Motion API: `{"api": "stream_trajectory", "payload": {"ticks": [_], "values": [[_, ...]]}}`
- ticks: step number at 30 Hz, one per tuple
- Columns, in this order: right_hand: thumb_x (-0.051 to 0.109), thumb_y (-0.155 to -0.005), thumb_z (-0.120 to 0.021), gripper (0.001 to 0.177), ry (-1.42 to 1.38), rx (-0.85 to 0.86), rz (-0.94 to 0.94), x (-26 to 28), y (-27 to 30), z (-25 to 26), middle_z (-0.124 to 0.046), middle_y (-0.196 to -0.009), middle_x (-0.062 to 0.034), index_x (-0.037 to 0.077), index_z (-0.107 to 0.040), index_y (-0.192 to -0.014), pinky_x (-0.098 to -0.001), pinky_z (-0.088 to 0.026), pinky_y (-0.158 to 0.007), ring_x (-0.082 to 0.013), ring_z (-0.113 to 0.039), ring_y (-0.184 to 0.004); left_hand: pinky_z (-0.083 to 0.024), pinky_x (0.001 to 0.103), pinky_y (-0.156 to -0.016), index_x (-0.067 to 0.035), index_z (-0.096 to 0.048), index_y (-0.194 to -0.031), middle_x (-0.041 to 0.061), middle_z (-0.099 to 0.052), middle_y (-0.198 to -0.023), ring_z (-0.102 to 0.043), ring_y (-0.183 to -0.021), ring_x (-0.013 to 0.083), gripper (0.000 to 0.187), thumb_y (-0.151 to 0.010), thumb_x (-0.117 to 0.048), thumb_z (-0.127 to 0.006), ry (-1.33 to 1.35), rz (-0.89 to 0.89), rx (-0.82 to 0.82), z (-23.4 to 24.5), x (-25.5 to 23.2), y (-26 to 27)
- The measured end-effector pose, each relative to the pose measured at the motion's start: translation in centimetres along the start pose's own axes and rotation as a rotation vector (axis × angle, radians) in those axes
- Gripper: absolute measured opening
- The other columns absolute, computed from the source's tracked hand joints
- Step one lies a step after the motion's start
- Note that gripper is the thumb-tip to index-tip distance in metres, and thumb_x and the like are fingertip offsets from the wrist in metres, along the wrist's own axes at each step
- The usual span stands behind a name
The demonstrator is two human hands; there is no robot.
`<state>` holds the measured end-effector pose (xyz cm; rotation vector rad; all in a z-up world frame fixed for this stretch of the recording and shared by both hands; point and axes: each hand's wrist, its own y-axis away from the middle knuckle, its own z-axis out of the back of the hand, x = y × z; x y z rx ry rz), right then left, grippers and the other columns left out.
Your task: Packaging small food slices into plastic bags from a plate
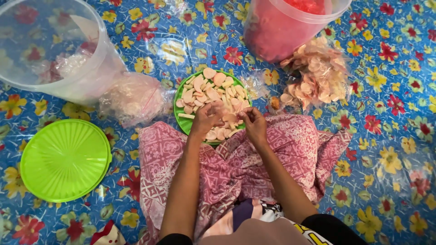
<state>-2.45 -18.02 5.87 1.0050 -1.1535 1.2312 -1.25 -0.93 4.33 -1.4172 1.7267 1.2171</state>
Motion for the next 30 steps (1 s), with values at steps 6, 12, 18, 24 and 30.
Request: {"api": "stream_trajectory", "payload": {"ticks": [6,12,18,24,30], "values": [[0.008,-0.089,-0.060,0.006,-0.045,0.034,0.010,-0.9,0.0,0.4,-0.067,-0.078,-0.0083,0.007,-0.055,-0.093,-0.0214,-0.049,-0.061,-0.0157,-0.065,-0.071,-0.060,0.040,-0.055,-0.003,-0.065,-0.102,0.013,-0.063,-0.075,-0.067,-0.059,0.0267,0.028,-0.077,-0.014,-0.074,0.065,-0.005,-0.020,-0.3,0.4,0.4],[0.009,-0.094,-0.049,0.009,-0.192,0.061,-0.111,-0.3,0.2,0.0,-0.063,-0.086,-0.0058,0.009,-0.043,-0.102,-0.0189,-0.052,-0.058,-0.0166,-0.067,-0.072,-0.061,0.042,-0.056,-0.003,-0.054,-0.116,0.012,-0.060,-0.078,-0.067,-0.062,0.0324,0.058,-0.064,0.001,-0.080,0.099,0.031,0.022,-0.6,-1.3,1.7],[0.014,-0.095,-0.049,0.014,-0.186,0.107,-0.126,-0.9,-0.4,-0.8,-0.066,-0.099,-0.0135,0.008,-0.041,-0.106,-0.0207,-0.054,-0.062,-0.0185,-0.067,-0.076,-0.061,0.042,-0.060,-0.004,-0.061,-0.094,0.009,-0.057,-0.077,-0.067,-0.066,0.0298,0.023,-0.074,0.001,-0.072,0.102,-0.008,-0.124,0.2,1.5,-0.3],[0.013,-0.093,-0.054,0.019,-0.243,0.219,-0.065,0.1,-1.5,-2.6,-0.066,-0.102,-0.0134,0.008,-0.042,-0.107,-0.0192,-0.053,-0.068,-0.0179,-0.067,-0.082,-0.061,0.037,-0.055,-0.003,-0.058,-0.095,0.009,-0.059,-0.076,-0.067,-0.061,0.0325,0.025,-0.073,0.003,-0.070,0.109,0.015,-0.226,-0.1,-1.4,1.2],[0.010,-0.092,-0.055,0.011,-0.097,0.208,-0.022,-1.6,-4.4,-2.7,-0.068,-0.095,-0.0119,0.007,-0.050,-0.102,-0.0202,-0.052,-0.066,-0.0172,-0.067,-0.079,-0.061,0.037,-0.055,-0.002,-0.056,-0.097,0.012,-0.062,-0.078,-0.068,-0.061,0.0324,0.028,-0.074,-0.003,-0.072,0.223,-0.100,-0.460,2.7,-1.0,-1.1]]}}
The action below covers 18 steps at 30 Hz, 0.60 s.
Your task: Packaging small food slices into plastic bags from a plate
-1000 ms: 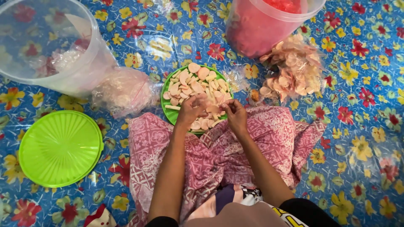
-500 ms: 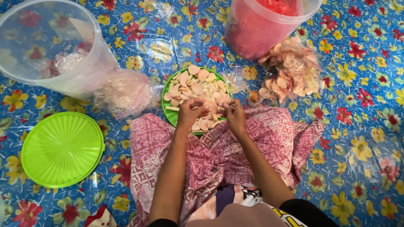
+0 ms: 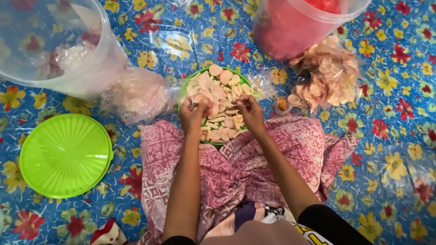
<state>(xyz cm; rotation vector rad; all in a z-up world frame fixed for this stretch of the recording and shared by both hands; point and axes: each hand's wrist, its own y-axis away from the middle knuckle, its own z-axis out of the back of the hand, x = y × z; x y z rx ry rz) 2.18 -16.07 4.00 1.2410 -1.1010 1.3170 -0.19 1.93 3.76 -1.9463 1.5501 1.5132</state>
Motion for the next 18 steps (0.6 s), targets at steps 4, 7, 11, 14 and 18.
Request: {"api": "stream_trajectory", "payload": {"ticks": [4,7,11,14,18], "values": [[0.007,-0.091,-0.058,0.010,0.130,0.002,0.014,-2.4,-2.4,0.5,-0.067,-0.092,-0.0134,0.005,-0.054,-0.100,-0.0264,-0.052,-0.069,-0.0200,-0.065,-0.083,-0.062,0.032,-0.053,0.001,-0.056,-0.101,0.017,-0.064,-0.080,-0.068,-0.060,0.0279,0.029,-0.075,-0.001,-0.069,0.010,-0.029,-0.061,0.7,0.1,-1.3],[0.014,-0.088,-0.063,0.008,0.400,0.008,-0.006,-4.5,-4.7,0.5,-0.068,-0.092,-0.0046,0.013,-0.062,-0.096,-0.0281,-0.053,-0.069,-0.0180,-0.066,-0.089,-0.062,0.031,-0.053,0.001,-0.056,-0.099,0.017,-0.065,-0.079,-0.068,-0.060,0.0265,0.030,-0.074,-0.002,-0.071,0.016,-0.022,-0.079,0.7,-0.1,-1.7],[0.011,-0.080,-0.067,0.017,0.680,0.062,0.193,-6.9,-7.5,-0.6,-0.062,-0.091,-0.0044,0.015,-0.066,-0.096,-0.0316,-0.053,-0.071,-0.0203,-0.064,-0.083,-0.062,0.033,-0.052,-0.001,-0.056,-0.101,0.016,-0.064,-0.079,-0.068,-0.059,0.0263,0.030,-0.074,-0.003,-0.070,0.003,-0.014,-0.080,1.0,0.9,-2.8],[0.014,-0.077,-0.068,0.024,0.837,0.135,0.253,-7.4,-8.7,-1.9,-0.057,-0.090,-0.0108,0.011,-0.065,-0.100,-0.0396,-0.053,-0.073,-0.0302,-0.061,-0.083,-0.062,0.033,-0.053,-0.001,-0.057,-0.103,0.015,-0.063,-0.080,-0.068,-0.060,0.0249,0.032,-0.074,-0.004,-0.071,-0.011,-0.007,-0.080,1.1,0.5,-2.9],[0.017,-0.078,-0.066,0.024,0.960,0.170,0.196,-7.4,-9.0,-3.2,-0.051,-0.095,-0.0121,0.011,-0.061,-0.101,-0.0461,-0.053,-0.074,-0.0374,-0.057,-0.092,-0.062,0.032,-0.054,-0.003,-0.057,-0.106,0.013,-0.061,-0.082,-0.067,-0.061,0.0241,0.033,-0.075,-0.005,-0.069,-0.049,0.001,-0.071,0.7,-0.9,-2.1]]}}
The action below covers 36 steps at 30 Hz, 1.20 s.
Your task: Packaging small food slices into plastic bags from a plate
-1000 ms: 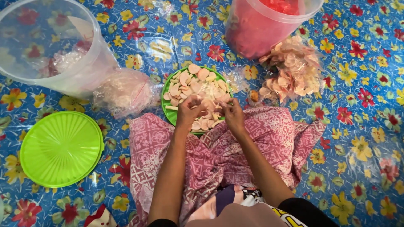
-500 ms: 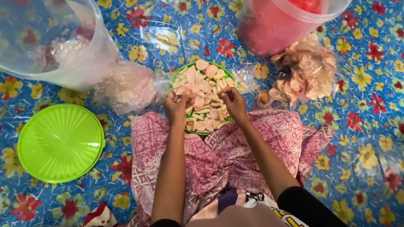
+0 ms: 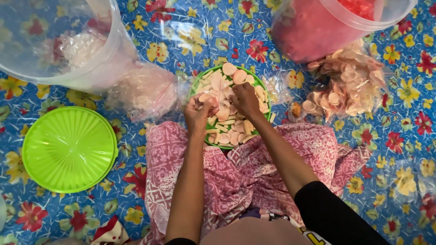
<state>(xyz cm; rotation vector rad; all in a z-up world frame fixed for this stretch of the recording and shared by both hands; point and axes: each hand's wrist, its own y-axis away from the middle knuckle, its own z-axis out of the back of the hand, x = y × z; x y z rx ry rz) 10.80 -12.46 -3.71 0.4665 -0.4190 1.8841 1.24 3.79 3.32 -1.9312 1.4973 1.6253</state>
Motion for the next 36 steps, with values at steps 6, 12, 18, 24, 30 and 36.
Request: {"api": "stream_trajectory", "payload": {"ticks": [6,12,18,24,30,36], "values": [[0.021,-0.072,-0.071,0.017,-0.060,0.049,-0.052,-1.9,0.7,-2.3,-0.049,-0.097,-0.0087,0.013,-0.061,-0.083,-0.0472,-0.051,-0.077,-0.0355,-0.053,-0.096,-0.062,0.032,-0.052,-0.002,-0.059,-0.106,0.015,-0.062,-0.082,-0.067,-0.060,0.0244,0.034,-0.074,-0.004,-0.070,-0.045,0.000,-0.008,-0.1,0.2,0.1],[0.026,-0.073,-0.071,0.029,0.007,0.017,-0.032,0.1,1.8,-0.5,-0.046,-0.101,-0.0134,0.009,-0.059,-0.093,-0.0523,-0.049,-0.077,-0.0413,-0.051,-0.096,-0.061,0.029,-0.052,-0.001,-0.059,-0.106,0.015,-0.061,-0.081,-0.066,-0.059,0.0213,0.034,-0.074,-0.004,-0.069,-0.074,-0.025,0.006,-0.2,0.9,0.2],[0.022,-0.071,-0.069,0.033,0.006,0.027,0.033,0.8,1.8,-0.9,-0.042,-0.104,-0.0096,0.015,-0.054,-0.100,-0.0492,-0.048,-0.076,-0.0367,-0.045,-0.101,-0.061,0.030,-0.049,0.000,-0.060,-0.104,0.015,-0.061,-0.077,-0.066,-0.056,0.0231,0.033,-0.073,-0.004,-0.069,-0.120,-0.060,-0.015,-0.4,0.6,0.7],[0.027,-0.077,-0.067,0.017,0.050,-0.069,0.102,-0.9,2.6,-2.7,-0.047,-0.098,-0.0041,0.017,-0.055,-0.083,-0.0438,-0.047,-0.074,-0.0312,-0.048,-0.100,-0.060,0.028,-0.048,0.000,-0.060,-0.103,0.014,-0.060,-0.076,-0.066,-0.054,0.0220,0.031,-0.073,-0.003,-0.068,-0.126,-0.073,-0.004,-0.4,0.5,0.8],[0.010,-0.086,-0.065,0.020,-0.548,-0.123,-0.125,2.1,7.0,3.3,-0.063,-0.092,-0.0165,0.005,-0.060,-0.103,-0.0361,-0.054,-0.067,-0.0309,-0.066,-0.081,-0.059,0.025,-0.046,-0.002,-0.063,-0.097,0.013,-0.061,-0.071,-0.066,-0.051,0.0221,0.026,-0.071,-0.003,-0.067,-0.189,-0.073,0.021,-0.7,0.4,1.4],[0.017,-0.087,-0.065,0.016,-0.803,-0.162,-0.350,1.4,10.2,4.2,-0.062,-0.079,-0.0070,0.010,-0.065,-0.101,-0.0200,-0.050,-0.042,-0.0147,-0.061,-0.063,-0.059,0.028,-0.045,-0.005,-0.063,-0.091,0.016,-0.063,-0.070,-0.066,-0.051,0.0251,0.024,-0.068,-0.004,-0.072,-0.273,-0.075,0.097,-0.8,1.2,1.5]]}}
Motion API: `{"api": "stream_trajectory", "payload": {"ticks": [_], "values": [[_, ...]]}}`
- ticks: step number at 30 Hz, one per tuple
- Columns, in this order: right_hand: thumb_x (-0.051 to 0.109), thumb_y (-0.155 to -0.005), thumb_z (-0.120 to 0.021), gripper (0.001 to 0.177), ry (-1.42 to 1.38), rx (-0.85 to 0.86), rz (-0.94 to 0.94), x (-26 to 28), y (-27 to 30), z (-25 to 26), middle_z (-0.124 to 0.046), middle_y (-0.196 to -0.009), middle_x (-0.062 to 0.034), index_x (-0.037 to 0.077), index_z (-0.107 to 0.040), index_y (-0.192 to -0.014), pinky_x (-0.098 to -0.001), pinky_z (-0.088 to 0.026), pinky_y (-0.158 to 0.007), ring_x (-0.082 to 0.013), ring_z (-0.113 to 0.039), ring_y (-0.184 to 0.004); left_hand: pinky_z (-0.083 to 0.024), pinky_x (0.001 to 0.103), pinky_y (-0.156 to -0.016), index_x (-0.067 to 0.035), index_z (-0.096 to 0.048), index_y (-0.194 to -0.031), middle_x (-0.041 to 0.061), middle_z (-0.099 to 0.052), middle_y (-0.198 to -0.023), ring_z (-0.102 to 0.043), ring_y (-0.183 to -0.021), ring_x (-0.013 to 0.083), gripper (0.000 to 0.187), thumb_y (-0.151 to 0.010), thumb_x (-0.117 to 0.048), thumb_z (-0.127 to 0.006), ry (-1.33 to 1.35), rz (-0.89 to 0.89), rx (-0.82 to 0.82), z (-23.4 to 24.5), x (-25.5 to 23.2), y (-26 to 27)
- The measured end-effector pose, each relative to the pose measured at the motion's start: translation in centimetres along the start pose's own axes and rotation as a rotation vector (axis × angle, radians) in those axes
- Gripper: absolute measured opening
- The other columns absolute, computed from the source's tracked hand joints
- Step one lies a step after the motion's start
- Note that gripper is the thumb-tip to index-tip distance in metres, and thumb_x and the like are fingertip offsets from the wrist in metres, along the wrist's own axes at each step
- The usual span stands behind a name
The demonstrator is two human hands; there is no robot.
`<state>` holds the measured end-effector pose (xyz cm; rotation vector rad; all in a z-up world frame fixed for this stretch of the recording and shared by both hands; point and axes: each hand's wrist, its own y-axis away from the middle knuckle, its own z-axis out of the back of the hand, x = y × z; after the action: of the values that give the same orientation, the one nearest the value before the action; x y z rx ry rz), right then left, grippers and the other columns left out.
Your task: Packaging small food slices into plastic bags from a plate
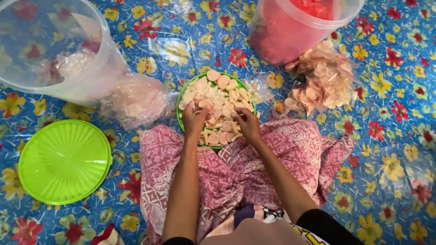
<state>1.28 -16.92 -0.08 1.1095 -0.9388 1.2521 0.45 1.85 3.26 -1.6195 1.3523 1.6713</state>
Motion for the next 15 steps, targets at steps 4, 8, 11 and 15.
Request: {"api": "stream_trajectory", "payload": {"ticks": [4,8,11,15], "values": [[0.013,-0.084,-0.069,0.020,-0.033,-0.006,0.031,1.1,0.8,0.7,-0.064,-0.086,-0.0096,0.006,-0.066,-0.102,-0.0240,-0.055,-0.057,-0.0159,-0.063,-0.070,-0.057,0.029,-0.042,-0.005,-0.063,-0.089,0.014,-0.063,-0.067,-0.065,-0.049,0.0226,0.022,-0.068,-0.005,-0.072,-0.082,0.014,0.045,0.1,1.6,-0.1],[0.012,-0.084,-0.068,0.023,-0.087,0.014,0.051,1.0,1.4,1.3,-0.063,-0.090,-0.0098,0.003,-0.066,-0.105,-0.0235,-0.054,-0.059,-0.0159,-0.064,-0.070,-0.057,0.025,-0.047,-0.005,-0.065,-0.091,0.014,-0.065,-0.069,-0.067,-0.055,0.0211,0.020,-0.071,-0.005,-0.066,-0.236,-0.025,0.183,-0.4,-0.5,2.3],[0.010,-0.085,-0.067,0.023,-0.126,0.009,0.082,0.5,1.5,1.7,-0.059,-0.091,-0.0109,0.002,-0.065,-0.106,-0.0251,-0.055,-0.059,-0.0179,-0.065,-0.070,-0.057,0.028,-0.050,-0.006,-0.065,-0.092,0.016,-0.066,-0.073,-0.067,-0.061,0.0245,0.023,-0.069,-0.007,-0.070,-0.333,-0.102,0.252,-0.4,1.4,1.2],[0.008,-0.081,-0.070,0.026,-0.225,-0.042,0.036,0.4,1.7,2.2,-0.059,-0.085,-0.0104,0.002,-0.064,-0.105,-0.0241,-0.056,-0.050,-0.0190,-0.066,-0.065,-0.058,0.028,-0.050,-0.002,-0.066,-0.095,0.017,-0.065,-0.072,-0.067,-0.058,0.0249,0.027,-0.069,-0.003,-0.074,-0.211,-0.043,0.322,-0.8,0.0,2.8]]}}
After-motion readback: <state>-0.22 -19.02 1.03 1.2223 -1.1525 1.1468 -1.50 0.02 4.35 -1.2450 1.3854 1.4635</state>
